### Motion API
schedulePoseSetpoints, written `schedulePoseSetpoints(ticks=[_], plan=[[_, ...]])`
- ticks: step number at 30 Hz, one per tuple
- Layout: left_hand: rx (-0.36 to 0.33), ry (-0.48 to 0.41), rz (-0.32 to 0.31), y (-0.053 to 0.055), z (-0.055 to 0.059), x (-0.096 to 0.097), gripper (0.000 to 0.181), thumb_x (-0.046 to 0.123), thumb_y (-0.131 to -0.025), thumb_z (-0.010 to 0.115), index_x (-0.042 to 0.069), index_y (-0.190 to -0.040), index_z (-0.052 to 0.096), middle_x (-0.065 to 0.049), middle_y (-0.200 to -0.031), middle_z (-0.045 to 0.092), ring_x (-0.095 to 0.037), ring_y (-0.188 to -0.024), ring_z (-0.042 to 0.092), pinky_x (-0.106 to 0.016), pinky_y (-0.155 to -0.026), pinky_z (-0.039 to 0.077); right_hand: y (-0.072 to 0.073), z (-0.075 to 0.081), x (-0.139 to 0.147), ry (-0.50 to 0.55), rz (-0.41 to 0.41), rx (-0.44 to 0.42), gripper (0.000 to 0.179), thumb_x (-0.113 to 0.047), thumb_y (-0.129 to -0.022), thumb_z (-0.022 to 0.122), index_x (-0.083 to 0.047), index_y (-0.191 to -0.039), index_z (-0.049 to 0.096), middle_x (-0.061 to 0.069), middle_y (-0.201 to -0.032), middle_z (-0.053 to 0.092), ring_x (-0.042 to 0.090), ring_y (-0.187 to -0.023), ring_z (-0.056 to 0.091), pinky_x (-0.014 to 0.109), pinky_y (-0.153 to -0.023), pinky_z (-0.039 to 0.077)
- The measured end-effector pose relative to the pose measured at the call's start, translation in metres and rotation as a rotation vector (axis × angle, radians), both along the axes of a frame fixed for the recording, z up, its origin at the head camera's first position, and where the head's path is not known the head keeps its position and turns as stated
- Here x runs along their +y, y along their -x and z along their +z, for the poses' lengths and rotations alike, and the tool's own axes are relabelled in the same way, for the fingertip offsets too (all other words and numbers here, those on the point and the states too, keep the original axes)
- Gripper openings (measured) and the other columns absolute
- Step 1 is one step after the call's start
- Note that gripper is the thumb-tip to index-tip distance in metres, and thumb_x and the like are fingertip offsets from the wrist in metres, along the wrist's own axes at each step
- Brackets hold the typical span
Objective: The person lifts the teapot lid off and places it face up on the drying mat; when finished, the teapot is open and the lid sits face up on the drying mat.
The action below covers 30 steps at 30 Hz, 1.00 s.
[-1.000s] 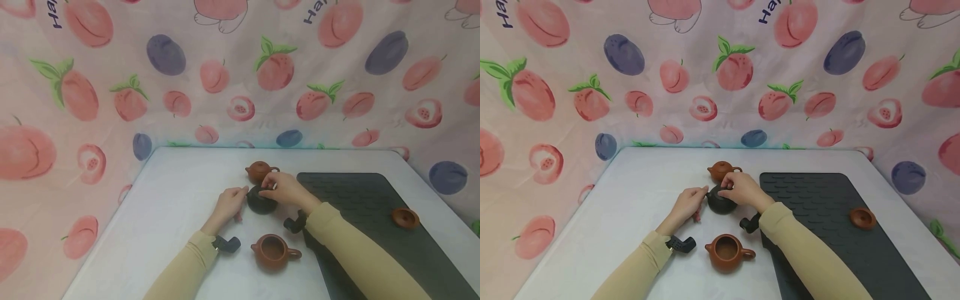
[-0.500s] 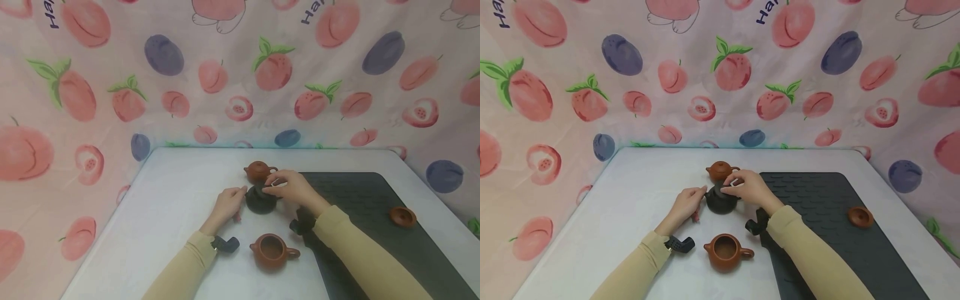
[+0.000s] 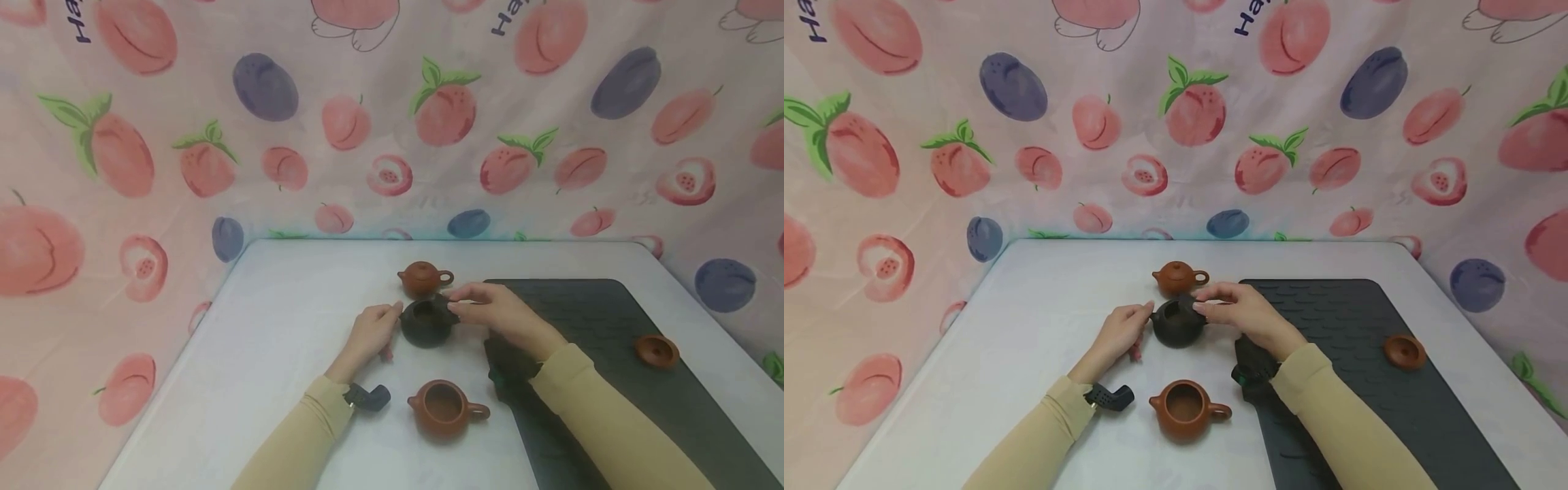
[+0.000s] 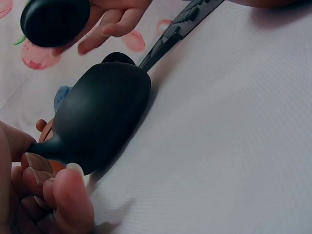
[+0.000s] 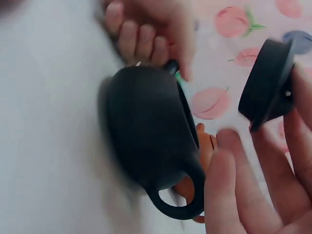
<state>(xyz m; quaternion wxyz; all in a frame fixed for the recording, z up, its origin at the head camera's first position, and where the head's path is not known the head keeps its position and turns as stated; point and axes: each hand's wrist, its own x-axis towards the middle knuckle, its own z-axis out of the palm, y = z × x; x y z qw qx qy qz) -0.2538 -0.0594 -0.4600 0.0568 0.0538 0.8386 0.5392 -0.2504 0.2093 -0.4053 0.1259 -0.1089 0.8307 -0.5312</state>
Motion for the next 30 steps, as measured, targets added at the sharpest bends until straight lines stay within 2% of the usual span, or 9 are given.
schedulePoseSetpoints(ticks=[4,7,10,12,16,20,25,27,30], plan=[[-0.003,-0.008,-0.013,0.000,0.002,-0.001,0.053,0.051,-0.107,0.048,0.009,-0.075,0.054,-0.002,-0.050,0.048,-0.021,-0.038,0.059,-0.028,-0.042,0.037,-0.002,-0.008,0.009,0.250,0.072,-0.108,0.024,-0.027,-0.098,0.073,-0.010,-0.115,0.067,0.005,-0.127,0.063,0.018,-0.112,0.063,0.036,-0.094,0.053],[-0.013,-0.013,-0.019,0.000,0.002,-0.001,0.053,0.051,-0.107,0.047,0.009,-0.075,0.054,-0.002,-0.050,0.048,-0.020,-0.039,0.059,-0.028,-0.043,0.037,-0.005,-0.013,0.015,0.468,0.158,-0.160,0.009,-0.011,-0.105,0.060,-0.009,-0.112,0.065,0.007,-0.120,0.062,0.016,-0.109,0.063,0.034,-0.094,0.052],[-0.020,-0.019,-0.017,0.000,0.002,-0.001,0.053,0.050,-0.107,0.047,0.008,-0.077,0.055,-0.002,-0.050,0.048,-0.020,-0.039,0.059,-0.028,-0.044,0.038,-0.008,-0.017,0.019,0.607,0.220,-0.201,0.015,-0.007,-0.108,0.051,-0.012,-0.112,0.065,0.005,-0.118,0.062,0.015,-0.109,0.064,0.033,-0.096,0.050],[-0.021,-0.020,-0.018,0.000,0.002,-0.001,0.053,0.050,-0.107,0.047,0.006,-0.078,0.056,-0.002,-0.051,0.048,-0.019,-0.039,0.059,-0.028,-0.044,0.038,-0.011,-0.018,0.022,0.675,0.214,-0.246,0.017,-0.008,-0.109,0.050,-0.013,-0.113,0.065,0.003,-0.116,0.062,0.015,-0.106,0.064,0.032,-0.094,0.050],[-0.022,-0.024,-0.022,-0.001,0.002,-0.001,0.053,0.050,-0.107,0.048,0.005,-0.080,0.057,-0.001,-0.051,0.047,-0.018,-0.038,0.058,-0.027,-0.043,0.038,-0.017,-0.019,0.028,0.866,0.147,-0.355,0.023,-0.006,-0.111,0.044,-0.012,-0.119,0.065,0.004,-0.116,0.061,0.018,-0.102,0.063,0.031,-0.089,0.050],[-0.017,-0.028,-0.016,-0.001,0.003,-0.001,0.052,0.048,-0.107,0.048,0.005,-0.079,0.056,-0.001,-0.050,0.046,-0.017,-0.037,0.056,-0.026,-0.042,0.036,-0.020,-0.022,0.036,1.037,0.098,-0.420,0.032,-0.008,-0.112,0.037,-0.012,-0.125,0.066,0.007,-0.126,0.064,0.023,-0.104,0.063,0.033,-0.092,0.050],[-0.018,-0.016,-0.009,-0.002,0.002,-0.001,0.052,0.049,-0.107,0.048,0.008,-0.076,0.054,-0.001,-0.050,0.045,-0.017,-0.037,0.055,-0.026,-0.042,0.036,-0.025,-0.026,0.048,1.119,0.032,-0.484,0.033,-0.016,-0.113,0.038,-0.015,-0.132,0.065,0.008,-0.134,0.064,0.024,-0.111,0.061,0.035,-0.100,0.048],[-0.015,-0.014,-0.009,-0.002,0.002,-0.001,0.052,0.050,-0.107,0.048,0.010,-0.075,0.054,-0.001,-0.050,0.046,-0.017,-0.037,0.056,-0.027,-0.043,0.036,-0.027,-0.027,0.053,1.106,-0.024,-0.500,0.028,-0.023,-0.113,0.041,-0.014,-0.131,0.061,0.009,-0.133,0.062,0.025,-0.114,0.060,0.035,-0.102,0.047],[-0.013,-0.009,-0.011,-0.002,0.002,-0.001,0.051,0.051,-0.107,0.048,0.011,-0.075,0.054,-0.001,-0.049,0.046,-0.017,-0.038,0.056,-0.027,-0.043,0.036,-0.032,-0.026,0.059,1.019,-0.106,-0.490,0.023,-0.033,-0.110,0.048,-0.017,-0.126,0.049,0.007,-0.129,0.056,0.025,-0.116,0.058,0.035,-0.102,0.046]])
